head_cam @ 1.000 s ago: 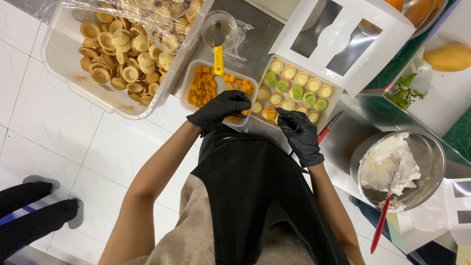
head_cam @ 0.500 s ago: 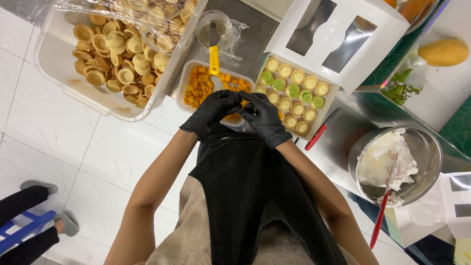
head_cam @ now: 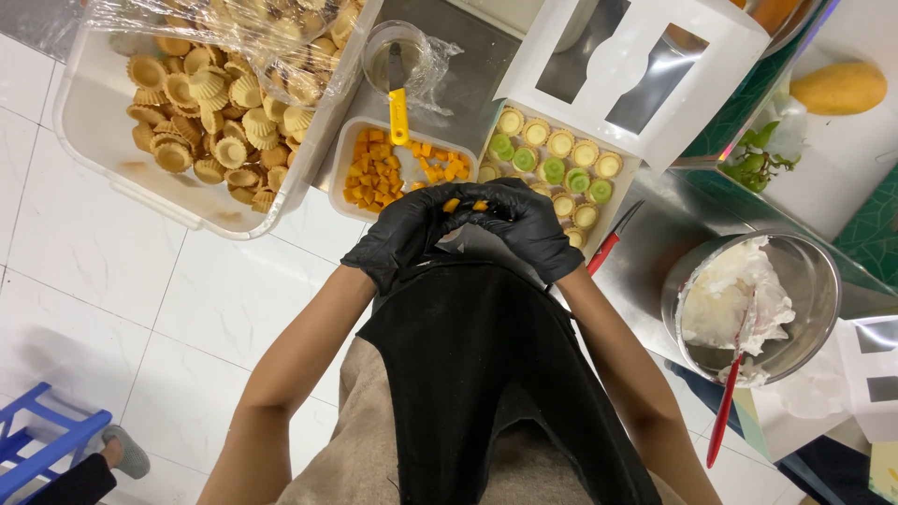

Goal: The person places fruit pieces into pre-baked tart shells arranged in a white box, first setting kiwi slices into the shells, then adding diced mango pieces, and finally placing blueberries one at a time to finish decorating the tarts.

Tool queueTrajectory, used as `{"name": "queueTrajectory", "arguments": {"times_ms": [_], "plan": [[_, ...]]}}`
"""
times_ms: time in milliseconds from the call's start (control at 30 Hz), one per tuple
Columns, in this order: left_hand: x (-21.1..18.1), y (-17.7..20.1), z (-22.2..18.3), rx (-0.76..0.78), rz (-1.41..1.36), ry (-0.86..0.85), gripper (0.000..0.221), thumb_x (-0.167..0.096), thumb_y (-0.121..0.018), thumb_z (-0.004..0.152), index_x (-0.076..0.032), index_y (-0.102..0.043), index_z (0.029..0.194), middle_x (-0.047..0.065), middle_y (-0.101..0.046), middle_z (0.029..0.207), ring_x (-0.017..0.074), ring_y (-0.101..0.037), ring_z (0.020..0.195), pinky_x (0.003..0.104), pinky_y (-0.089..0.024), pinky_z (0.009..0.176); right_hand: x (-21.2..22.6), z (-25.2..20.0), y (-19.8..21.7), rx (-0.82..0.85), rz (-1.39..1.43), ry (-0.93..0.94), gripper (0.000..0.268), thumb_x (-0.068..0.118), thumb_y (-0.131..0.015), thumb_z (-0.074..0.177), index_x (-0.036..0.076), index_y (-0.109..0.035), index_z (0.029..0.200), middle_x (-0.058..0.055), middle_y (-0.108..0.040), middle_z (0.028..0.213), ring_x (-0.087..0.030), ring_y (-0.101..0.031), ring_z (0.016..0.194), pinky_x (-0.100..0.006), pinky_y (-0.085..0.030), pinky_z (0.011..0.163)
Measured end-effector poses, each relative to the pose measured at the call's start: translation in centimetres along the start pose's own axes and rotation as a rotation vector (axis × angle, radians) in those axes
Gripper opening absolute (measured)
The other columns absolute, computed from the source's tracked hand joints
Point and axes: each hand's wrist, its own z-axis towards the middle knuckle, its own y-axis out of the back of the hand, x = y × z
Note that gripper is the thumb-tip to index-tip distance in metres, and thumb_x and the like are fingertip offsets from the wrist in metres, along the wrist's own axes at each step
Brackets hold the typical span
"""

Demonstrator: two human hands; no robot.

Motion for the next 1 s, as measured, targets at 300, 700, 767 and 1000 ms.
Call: {"name": "queueTrajectory", "arguments": {"times_ms": [300, 700, 767, 1000], "plan": [[2.9, -4.7, -0.4, 0.272, 0.219, -0.044, 0.034, -0.001, -0.056, 0.102, 0.009, -0.059, 0.134, 0.015, -0.067, 0.127, 0.0205, -0.068, 0.114, 0.027, -0.056, 0.100, -2.0, -4.1, 4.4, -0.083, 0.100, -0.162, 0.038, 0.001, -0.078, 0.091, 0.010, -0.071, 0.128, -0.004, -0.070, 0.117, -0.010, -0.067, 0.104, -0.026, -0.056, 0.093], [7.4, -7.1, 6.1, 0.437, 1.083, -0.346, 0.065, -0.016, -0.075, 0.096, 0.008, -0.046, 0.148, 0.011, -0.070, 0.123, 0.0143, -0.065, 0.112, 0.028, -0.054, 0.095, -4.0, -8.5, 8.1, -0.070, -0.031, -0.230, 0.043, -0.004, -0.077, 0.085, 0.004, -0.069, 0.127, -0.007, -0.069, 0.118, -0.014, -0.069, 0.108, -0.029, -0.059, 0.095], [8.2, -7.5, 7.4, 0.424, 1.077, -0.340, 0.070, -0.016, -0.076, 0.092, 0.008, -0.044, 0.149, 0.012, -0.071, 0.121, 0.0155, -0.066, 0.109, 0.028, -0.054, 0.093, -6.4, -9.3, 9.1, -0.106, 0.087, -0.310, 0.040, -0.003, -0.076, 0.086, 0.002, -0.068, 0.124, -0.007, -0.072, 0.116, -0.013, -0.069, 0.104, -0.028, -0.059, 0.093], [9.3, -8.6, 10.1, 0.424, 1.477, -0.483, 0.064, -0.026, -0.070, 0.093, 0.005, -0.049, 0.144, 0.025, -0.066, 0.123, 0.0314, -0.066, 0.112, 0.036, -0.051, 0.094, -10.2, -9.8, 10.9, -0.209, 0.241, -0.490, 0.032, 0.000, -0.074, 0.089, -0.001, -0.071, 0.120, -0.007, -0.076, 0.106, -0.012, -0.070, 0.094, -0.027, -0.060, 0.087]]}}
